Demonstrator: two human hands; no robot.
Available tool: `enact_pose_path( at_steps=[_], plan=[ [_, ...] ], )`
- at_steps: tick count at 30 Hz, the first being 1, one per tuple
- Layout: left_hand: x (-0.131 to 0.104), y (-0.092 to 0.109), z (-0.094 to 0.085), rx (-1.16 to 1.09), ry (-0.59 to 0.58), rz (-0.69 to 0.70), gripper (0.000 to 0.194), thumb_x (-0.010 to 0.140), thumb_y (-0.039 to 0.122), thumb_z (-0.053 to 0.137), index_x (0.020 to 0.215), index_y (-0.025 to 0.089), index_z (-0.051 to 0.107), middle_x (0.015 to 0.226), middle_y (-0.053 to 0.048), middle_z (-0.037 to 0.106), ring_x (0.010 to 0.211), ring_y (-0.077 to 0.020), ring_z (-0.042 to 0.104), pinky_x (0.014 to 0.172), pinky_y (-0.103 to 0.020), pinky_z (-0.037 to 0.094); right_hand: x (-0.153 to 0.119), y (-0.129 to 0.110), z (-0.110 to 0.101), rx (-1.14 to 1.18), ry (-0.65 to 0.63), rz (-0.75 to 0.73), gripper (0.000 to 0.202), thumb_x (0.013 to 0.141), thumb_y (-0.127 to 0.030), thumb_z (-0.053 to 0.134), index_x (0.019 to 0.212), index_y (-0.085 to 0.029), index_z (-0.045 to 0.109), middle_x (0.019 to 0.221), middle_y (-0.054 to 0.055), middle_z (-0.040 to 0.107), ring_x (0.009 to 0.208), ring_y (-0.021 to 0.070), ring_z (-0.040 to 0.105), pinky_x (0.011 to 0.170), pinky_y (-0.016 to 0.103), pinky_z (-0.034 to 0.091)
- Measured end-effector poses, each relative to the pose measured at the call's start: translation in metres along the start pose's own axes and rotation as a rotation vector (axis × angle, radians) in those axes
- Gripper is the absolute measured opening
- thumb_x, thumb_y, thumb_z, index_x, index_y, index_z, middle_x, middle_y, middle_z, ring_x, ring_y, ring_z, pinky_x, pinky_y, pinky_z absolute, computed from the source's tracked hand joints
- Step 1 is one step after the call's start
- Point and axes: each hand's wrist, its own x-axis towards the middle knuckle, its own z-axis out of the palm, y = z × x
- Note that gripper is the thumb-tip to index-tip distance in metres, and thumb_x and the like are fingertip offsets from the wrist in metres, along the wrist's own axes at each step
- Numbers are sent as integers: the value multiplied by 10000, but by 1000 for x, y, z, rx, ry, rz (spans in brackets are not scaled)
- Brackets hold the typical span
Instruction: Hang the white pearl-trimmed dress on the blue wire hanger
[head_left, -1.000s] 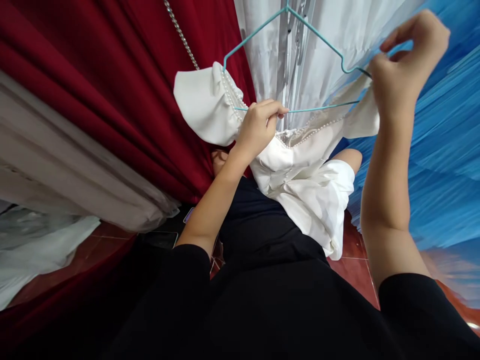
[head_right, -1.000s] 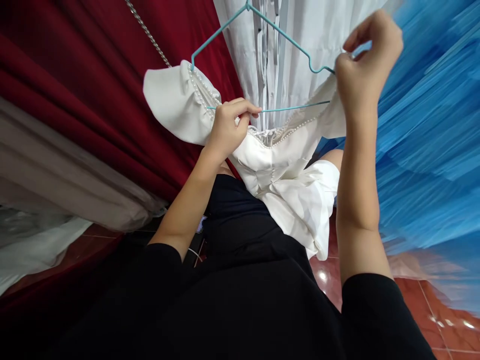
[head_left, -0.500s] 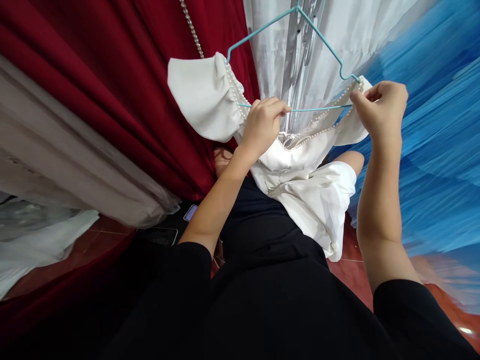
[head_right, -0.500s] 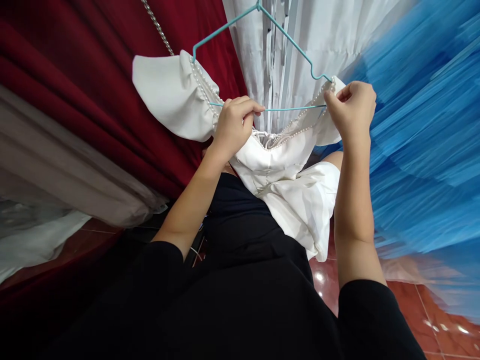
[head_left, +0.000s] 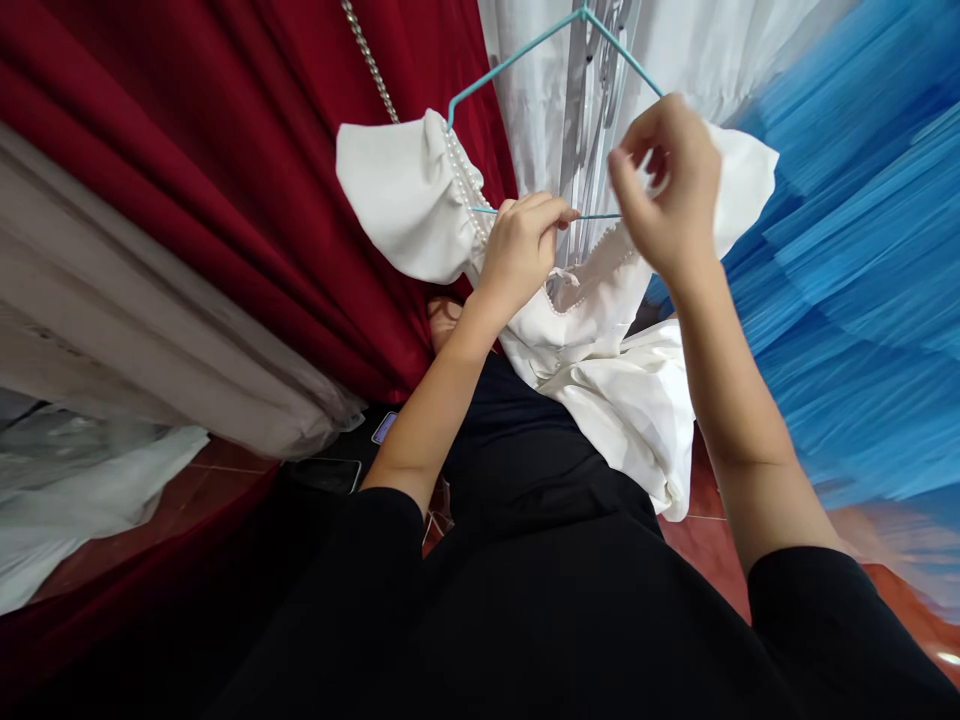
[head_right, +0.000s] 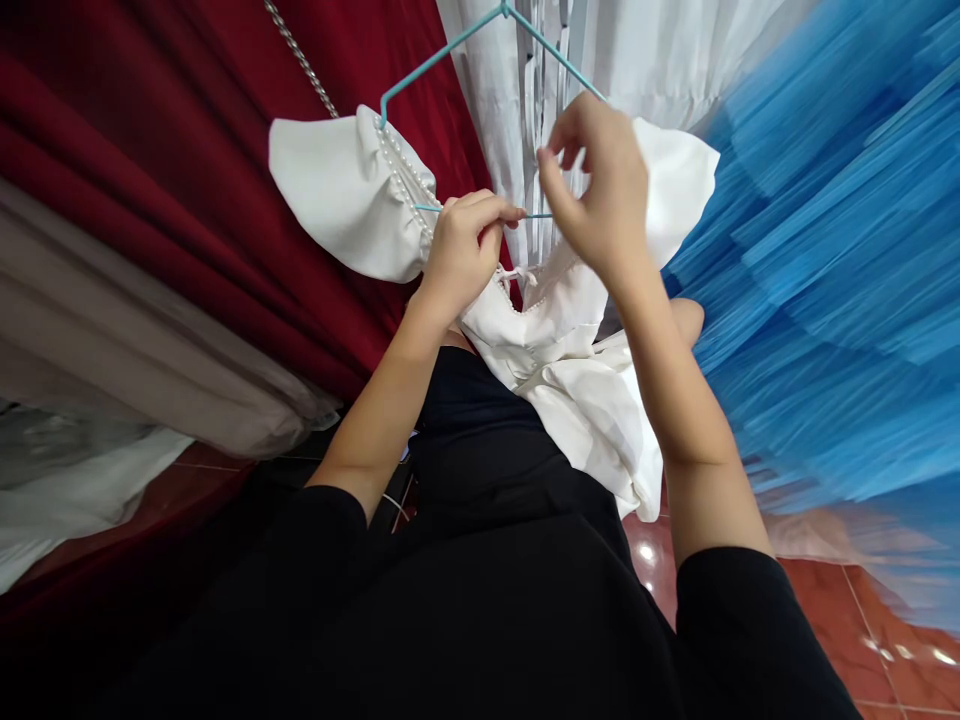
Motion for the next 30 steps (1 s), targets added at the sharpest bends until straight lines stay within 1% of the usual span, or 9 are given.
enact_pose_path(
  at_steps=[5,8,11,14,16,22,26,28,30],
  plan=[
    [1,3,-2,-100,89,-42,135,1022,268,535,958,251,652,1104,-52,645,1170,-286,588,1053,-448,453,-34,0,39,28,-134,67,261,1012,-353,382,1243,-338,504,1133,-5,626,1036,222,568,975,427,392],
    [3,-3,-10,-2,400,36,100,993,204,588,1036,280,636,1327,-26,528,1363,-270,413,1191,-452,315,-45,11,51,27,-114,173,301,994,-452,370,1256,-421,516,1042,-24,649,1024,246,540,996,483,346],
    [9,-23,-25,227,639,117,297,939,111,653,1165,282,567,1374,-11,475,1393,-213,357,1239,-405,252,-48,15,48,40,-117,163,314,1000,-521,339,1122,-393,599,932,-2,640,974,250,516,1010,498,320],
    [23,-55,-43,310,573,55,301,983,92,613,1155,262,435,1107,38,612,1069,-65,618,974,-198,514,-47,14,40,-22,-128,127,286,1016,-503,378,1005,-319,596,874,19,614,930,243,518,997,465,340],
    [32,-78,-58,332,575,34,216,1034,114,561,1021,241,387,928,97,605,819,10,653,759,-108,529,-45,14,37,-66,-117,105,206,1017,-444,445,960,-288,568,845,19,603,913,238,525,979,441,356],
    [8,-136,-112,193,712,-30,201,1060,97,492,876,166,450,841,26,560,791,-62,634,723,-248,516,-39,20,40,-65,-83,39,191,1024,-416,523,928,-255,557,841,8,619,881,222,524,926,408,371],
    [-38,-127,-90,144,531,-114,154,832,33,737,841,114,607,763,41,601,670,-73,574,566,-219,466,-39,21,45,-22,-61,38,258,1037,-484,486,934,-261,562,861,-1,626,861,208,518,902,406,380],
    [-54,-99,-60,117,378,-86,148,790,79,771,836,148,648,743,58,629,648,-84,580,559,-221,480,-40,19,48,3,-56,52,276,1034,-511,474,926,-272,559,862,-11,626,851,200,512,905,409,383],
    [-58,-64,-32,98,220,-1,135,850,73,655,919,185,678,906,8,677,852,-173,640,773,-319,543,-40,17,51,23,-62,80,281,1029,-526,455,926,-287,560,871,-15,628,865,203,508,929,423,382]
  ],
)
